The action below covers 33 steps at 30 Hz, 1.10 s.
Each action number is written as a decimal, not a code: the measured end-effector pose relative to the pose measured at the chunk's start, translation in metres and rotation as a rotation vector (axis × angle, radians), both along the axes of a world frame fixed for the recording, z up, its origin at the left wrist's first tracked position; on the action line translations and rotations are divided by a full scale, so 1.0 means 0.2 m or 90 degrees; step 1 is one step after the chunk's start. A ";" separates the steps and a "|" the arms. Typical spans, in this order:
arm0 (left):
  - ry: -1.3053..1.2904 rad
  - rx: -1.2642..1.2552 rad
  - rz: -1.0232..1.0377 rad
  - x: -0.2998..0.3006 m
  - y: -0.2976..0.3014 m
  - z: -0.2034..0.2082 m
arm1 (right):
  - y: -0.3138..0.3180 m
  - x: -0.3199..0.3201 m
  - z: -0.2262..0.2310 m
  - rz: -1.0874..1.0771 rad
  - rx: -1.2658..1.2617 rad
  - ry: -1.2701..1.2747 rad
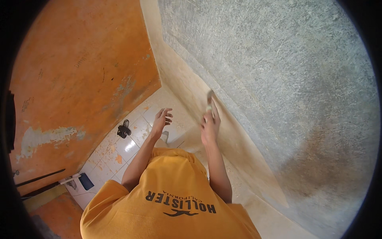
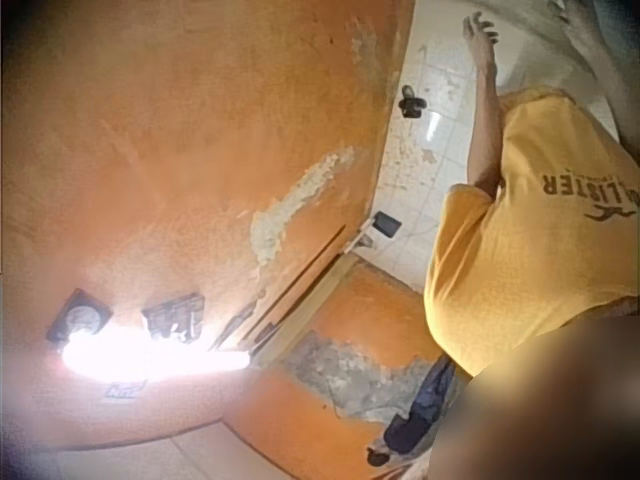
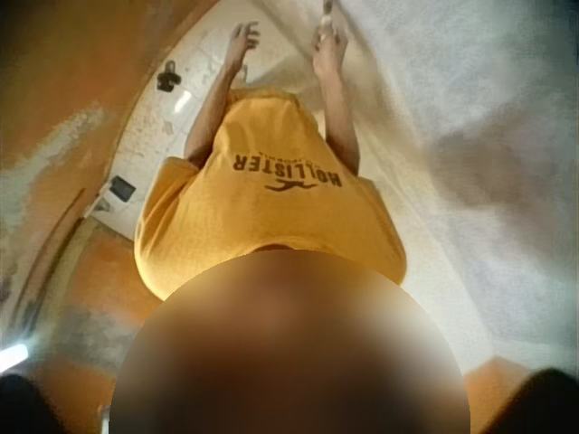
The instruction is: The person scrapes paint or plaster from a wall using a putty knife.
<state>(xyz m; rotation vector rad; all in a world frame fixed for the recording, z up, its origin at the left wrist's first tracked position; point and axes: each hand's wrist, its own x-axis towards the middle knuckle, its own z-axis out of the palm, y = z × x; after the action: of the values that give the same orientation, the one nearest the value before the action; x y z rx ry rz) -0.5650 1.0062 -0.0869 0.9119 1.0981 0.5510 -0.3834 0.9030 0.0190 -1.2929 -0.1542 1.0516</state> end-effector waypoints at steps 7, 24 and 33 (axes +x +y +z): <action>-0.043 0.022 -0.066 0.00 0.17 0.06 | 0.10 -0.09 -0.02 -0.015 -0.026 -0.096; -0.010 0.046 -0.129 -0.18 0.57 0.02 | 0.49 -0.21 -0.15 -0.031 -0.084 -0.279; -0.016 0.033 -0.144 -0.18 0.64 -0.01 | 0.50 -0.24 -0.10 -0.048 -0.090 -0.228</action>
<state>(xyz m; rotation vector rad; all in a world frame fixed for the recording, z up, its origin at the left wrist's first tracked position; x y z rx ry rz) -0.6019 1.1341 -0.0882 1.0556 0.9478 0.4042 -0.4323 1.0027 -0.0014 -1.5966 -0.3035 0.7707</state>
